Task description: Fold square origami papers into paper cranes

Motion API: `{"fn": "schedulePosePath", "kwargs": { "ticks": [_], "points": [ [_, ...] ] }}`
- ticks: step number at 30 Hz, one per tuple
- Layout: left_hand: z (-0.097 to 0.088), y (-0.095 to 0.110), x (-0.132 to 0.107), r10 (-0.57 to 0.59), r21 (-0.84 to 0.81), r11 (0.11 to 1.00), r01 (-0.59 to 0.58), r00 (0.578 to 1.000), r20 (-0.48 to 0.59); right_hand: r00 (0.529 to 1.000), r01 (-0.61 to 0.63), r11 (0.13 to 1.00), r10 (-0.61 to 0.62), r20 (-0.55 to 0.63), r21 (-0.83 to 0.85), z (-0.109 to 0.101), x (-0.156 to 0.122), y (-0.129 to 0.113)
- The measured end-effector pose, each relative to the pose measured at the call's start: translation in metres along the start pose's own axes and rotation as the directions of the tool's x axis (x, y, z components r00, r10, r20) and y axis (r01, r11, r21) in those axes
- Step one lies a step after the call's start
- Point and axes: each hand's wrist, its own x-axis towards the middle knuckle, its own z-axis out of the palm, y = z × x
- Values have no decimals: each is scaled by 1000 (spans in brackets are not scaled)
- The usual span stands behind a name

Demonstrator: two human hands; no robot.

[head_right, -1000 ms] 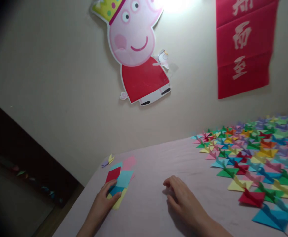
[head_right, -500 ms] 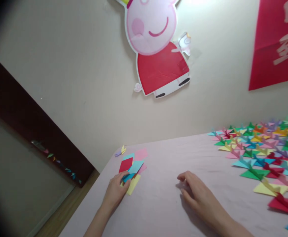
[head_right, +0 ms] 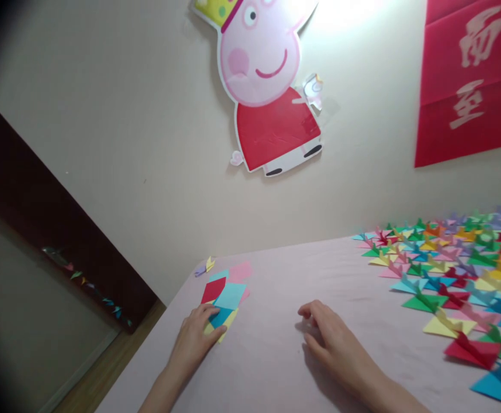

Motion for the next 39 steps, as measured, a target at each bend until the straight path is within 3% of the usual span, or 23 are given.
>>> {"fn": "schedulePosePath", "kwargs": {
  "ticks": [6, 11, 20, 26, 32, 37, 39],
  "points": [
    [-5, 5, -1, 55, 47, 997, -56, 998, 24, 988, 113, 992, -106, 112, -61, 4, -2, -6],
    [-7, -1, 2, 43, 62, 997, -46, 998, 52, 975, 192, 976, -177, 131, -106, 10, -1, -4],
    [-17, 3, 2, -51, 91, 995, 47, 998, 43, 980, 114, 990, -98, 174, -83, 6, 0, 0],
    [-23, 25, -7, 29, 125, 991, -44, 992, 122, 988, 85, 994, -74, 136, -73, 0, -2, -4],
    [-31, 52, -9, -8, 274, 961, -38, 987, 163, 983, 148, 982, -132, 129, -120, -8, -7, 1],
    [-32, 83, -7, 162, 257, 943, -213, 965, 205, 960, 280, 947, -274, 63, -155, -1, -19, -11],
    [-32, 92, -6, 213, 263, 928, -264, 955, 206, 946, 321, 930, -307, 105, -179, 3, -22, -22]
  ]
}}
